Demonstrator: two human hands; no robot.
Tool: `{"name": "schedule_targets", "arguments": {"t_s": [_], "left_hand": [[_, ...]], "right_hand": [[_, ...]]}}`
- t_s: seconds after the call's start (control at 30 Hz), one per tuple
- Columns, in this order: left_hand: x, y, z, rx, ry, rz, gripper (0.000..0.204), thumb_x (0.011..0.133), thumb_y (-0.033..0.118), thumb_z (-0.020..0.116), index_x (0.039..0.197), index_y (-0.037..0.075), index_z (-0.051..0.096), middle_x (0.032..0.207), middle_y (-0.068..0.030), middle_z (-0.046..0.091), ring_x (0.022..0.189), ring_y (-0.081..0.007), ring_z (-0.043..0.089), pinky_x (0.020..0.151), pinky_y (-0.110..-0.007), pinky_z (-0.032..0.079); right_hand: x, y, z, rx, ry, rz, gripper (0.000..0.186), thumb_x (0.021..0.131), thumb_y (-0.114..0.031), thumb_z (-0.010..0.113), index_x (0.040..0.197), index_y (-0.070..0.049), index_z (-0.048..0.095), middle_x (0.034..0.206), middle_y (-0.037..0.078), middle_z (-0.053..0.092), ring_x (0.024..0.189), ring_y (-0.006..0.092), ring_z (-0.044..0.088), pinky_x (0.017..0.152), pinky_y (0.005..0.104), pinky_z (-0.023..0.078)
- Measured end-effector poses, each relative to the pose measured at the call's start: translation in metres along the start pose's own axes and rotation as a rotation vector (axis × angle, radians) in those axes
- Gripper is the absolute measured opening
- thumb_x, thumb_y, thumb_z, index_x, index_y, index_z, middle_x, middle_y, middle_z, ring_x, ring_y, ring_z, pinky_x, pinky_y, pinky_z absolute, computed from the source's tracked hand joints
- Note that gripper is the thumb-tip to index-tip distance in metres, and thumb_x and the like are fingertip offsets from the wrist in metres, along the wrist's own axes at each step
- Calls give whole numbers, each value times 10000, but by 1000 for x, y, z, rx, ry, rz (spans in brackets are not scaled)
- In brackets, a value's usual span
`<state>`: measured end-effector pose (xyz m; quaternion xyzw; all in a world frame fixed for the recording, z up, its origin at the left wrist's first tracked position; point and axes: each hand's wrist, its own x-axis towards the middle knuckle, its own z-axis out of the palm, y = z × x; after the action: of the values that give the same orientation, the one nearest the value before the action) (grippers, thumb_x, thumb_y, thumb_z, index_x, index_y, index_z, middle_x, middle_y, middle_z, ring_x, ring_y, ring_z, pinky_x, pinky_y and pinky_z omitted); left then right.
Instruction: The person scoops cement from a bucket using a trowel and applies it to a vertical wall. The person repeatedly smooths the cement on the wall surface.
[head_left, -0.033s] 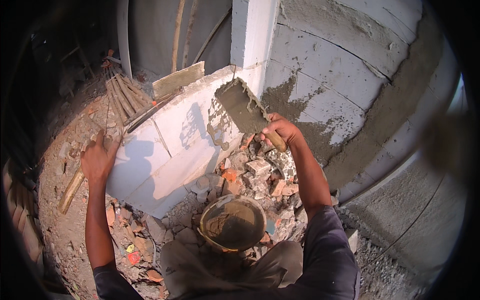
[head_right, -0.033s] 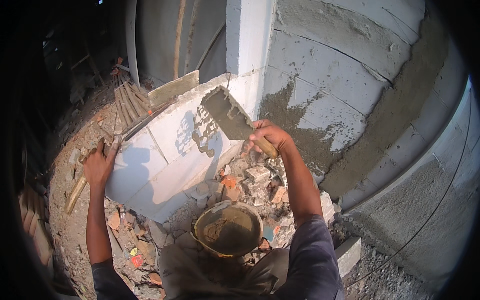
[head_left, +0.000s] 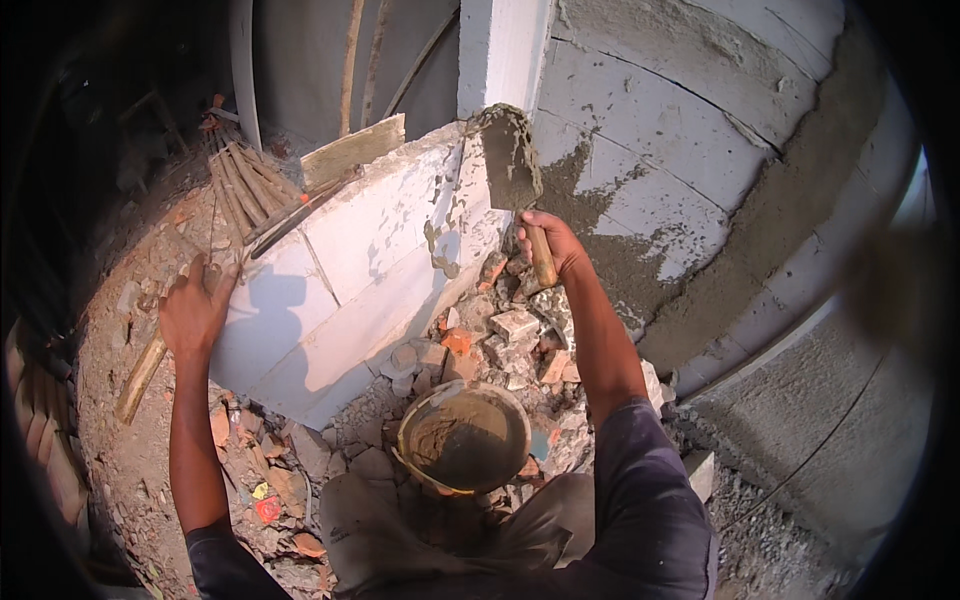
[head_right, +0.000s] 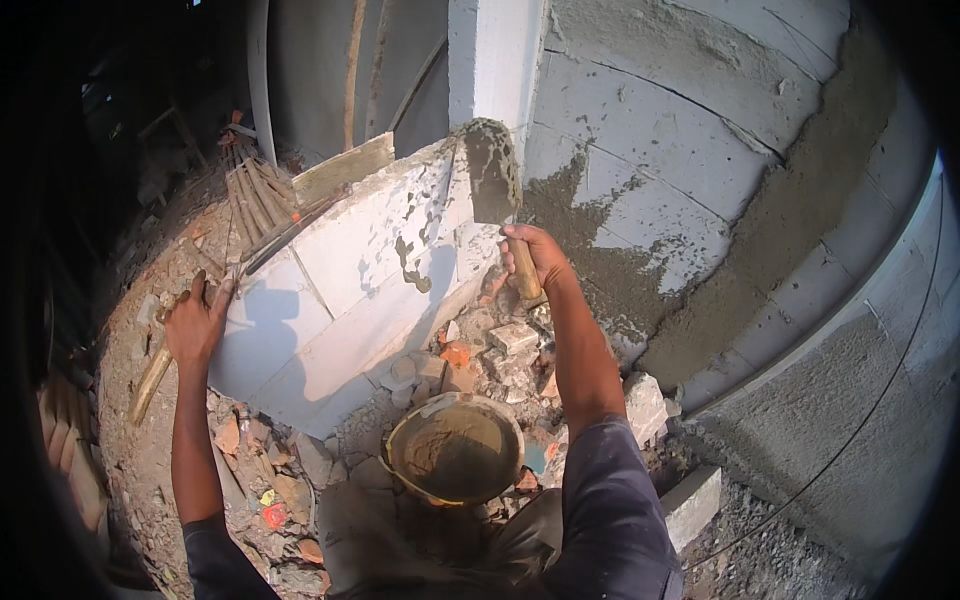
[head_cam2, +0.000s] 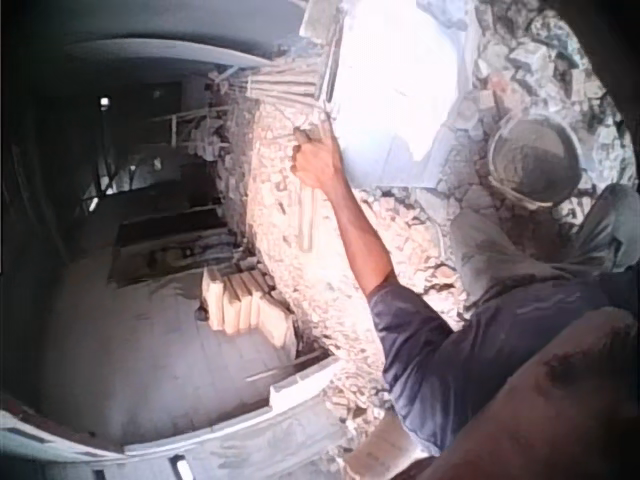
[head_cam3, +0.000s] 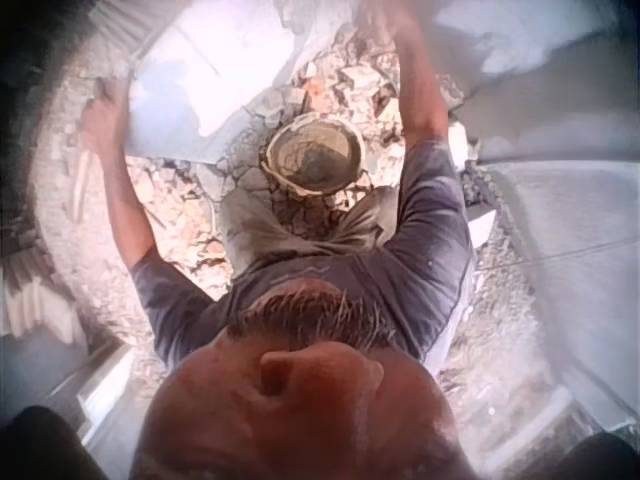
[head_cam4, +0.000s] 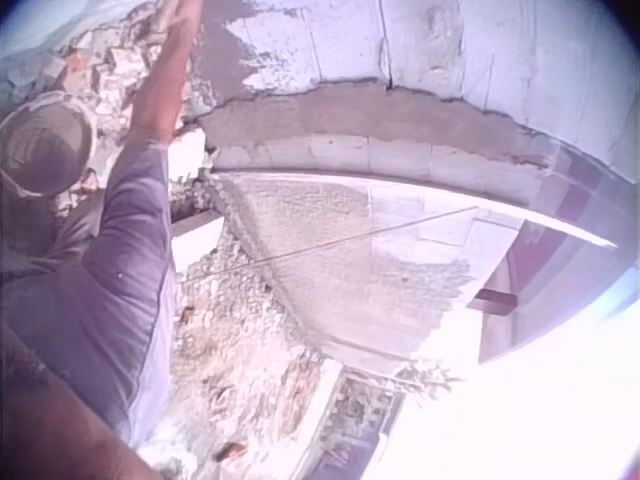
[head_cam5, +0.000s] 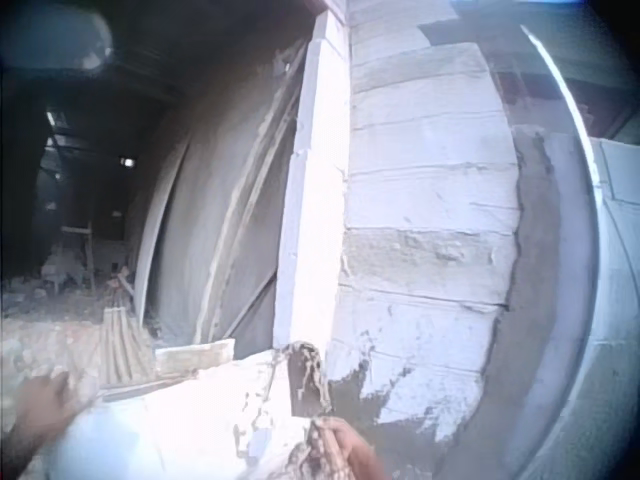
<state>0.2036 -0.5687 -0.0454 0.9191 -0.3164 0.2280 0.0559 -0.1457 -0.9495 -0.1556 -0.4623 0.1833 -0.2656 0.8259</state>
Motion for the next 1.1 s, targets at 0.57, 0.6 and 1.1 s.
{"name": "schedule_targets", "arguments": {"t_s": [0.57,0.6,1.1], "left_hand": [[-1,-16,11,66,-44,-18,813,850,752,299,1351,135,473,984,-211,661,965,-332,643,909,-480,452],[0,-14,11,69,-30,-10,812,850,752,301,1348,135,476,985,-210,661,966,-332,643,907,-479,453],[0,-20,13,16,-3,45,837,841,755,319,1319,92,503,961,-224,656,937,-345,638,865,-458,463]], "right_hand": [[-170,178,33,-2034,-365,404,200,758,-161,608,903,-44,681,871,180,669,808,339,670,723,410,546],[-167,201,31,-2063,-350,341,189,756,-159,608,878,-34,680,857,180,671,766,344,671,681,414,548],[-193,212,9,-1817,-333,321,328,750,-311,681,963,-66,642,899,163,659,901,351,636,792,458,507]]}}
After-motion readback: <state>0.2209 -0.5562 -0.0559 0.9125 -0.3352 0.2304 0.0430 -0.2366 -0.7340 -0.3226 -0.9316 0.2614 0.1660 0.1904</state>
